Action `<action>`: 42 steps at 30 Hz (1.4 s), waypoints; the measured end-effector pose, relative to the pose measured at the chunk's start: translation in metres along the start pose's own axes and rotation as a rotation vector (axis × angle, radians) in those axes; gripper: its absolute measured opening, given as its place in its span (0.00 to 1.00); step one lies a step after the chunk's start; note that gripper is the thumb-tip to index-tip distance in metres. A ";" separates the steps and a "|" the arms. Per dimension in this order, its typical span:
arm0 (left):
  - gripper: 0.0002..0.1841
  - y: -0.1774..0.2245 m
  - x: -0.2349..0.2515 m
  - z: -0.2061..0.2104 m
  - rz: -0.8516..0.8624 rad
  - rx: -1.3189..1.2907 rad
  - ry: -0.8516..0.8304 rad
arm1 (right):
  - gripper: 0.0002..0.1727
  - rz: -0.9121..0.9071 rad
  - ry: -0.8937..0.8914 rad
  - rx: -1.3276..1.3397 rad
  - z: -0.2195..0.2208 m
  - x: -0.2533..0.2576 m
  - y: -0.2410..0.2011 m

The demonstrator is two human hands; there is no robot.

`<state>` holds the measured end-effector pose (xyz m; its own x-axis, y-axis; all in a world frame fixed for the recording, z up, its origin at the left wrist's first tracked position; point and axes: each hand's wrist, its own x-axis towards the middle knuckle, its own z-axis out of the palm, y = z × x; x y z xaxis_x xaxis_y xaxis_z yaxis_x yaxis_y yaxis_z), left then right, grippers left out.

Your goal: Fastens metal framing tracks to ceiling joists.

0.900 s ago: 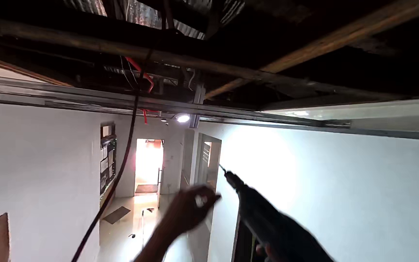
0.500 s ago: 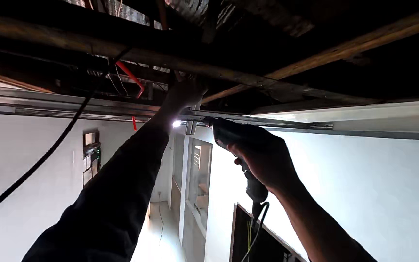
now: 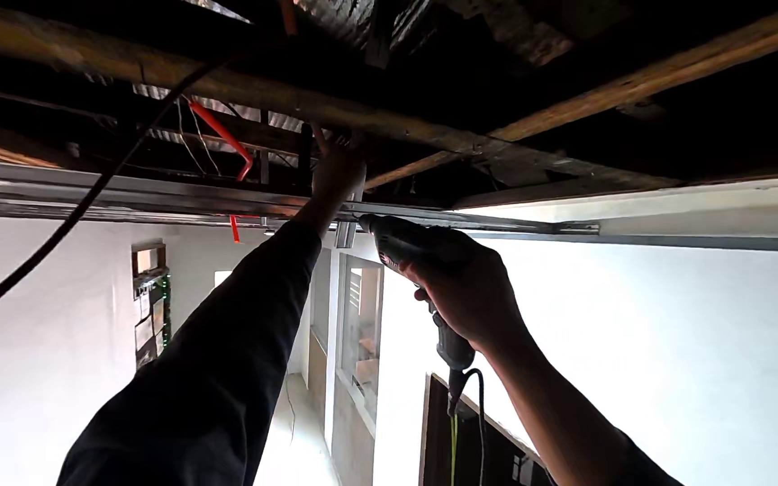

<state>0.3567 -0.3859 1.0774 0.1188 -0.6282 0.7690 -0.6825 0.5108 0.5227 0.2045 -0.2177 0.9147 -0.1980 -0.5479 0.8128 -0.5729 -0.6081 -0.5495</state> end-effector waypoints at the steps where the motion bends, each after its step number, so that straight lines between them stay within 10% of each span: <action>1: 0.31 0.000 -0.001 0.001 -0.017 -0.014 0.014 | 0.16 0.019 0.013 0.046 0.002 -0.002 0.001; 22: 0.24 0.022 -0.012 0.010 0.051 0.390 -0.005 | 0.25 -0.123 0.102 -0.301 0.026 -0.021 0.003; 42: 0.30 0.016 -0.013 0.010 -0.073 0.047 0.049 | 0.30 -0.140 0.046 -0.403 0.022 -0.014 0.011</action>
<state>0.3371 -0.3757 1.0722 0.2036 -0.6325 0.7473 -0.7036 0.4363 0.5609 0.2182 -0.2291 0.8935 -0.1259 -0.4441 0.8871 -0.8599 -0.3970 -0.3208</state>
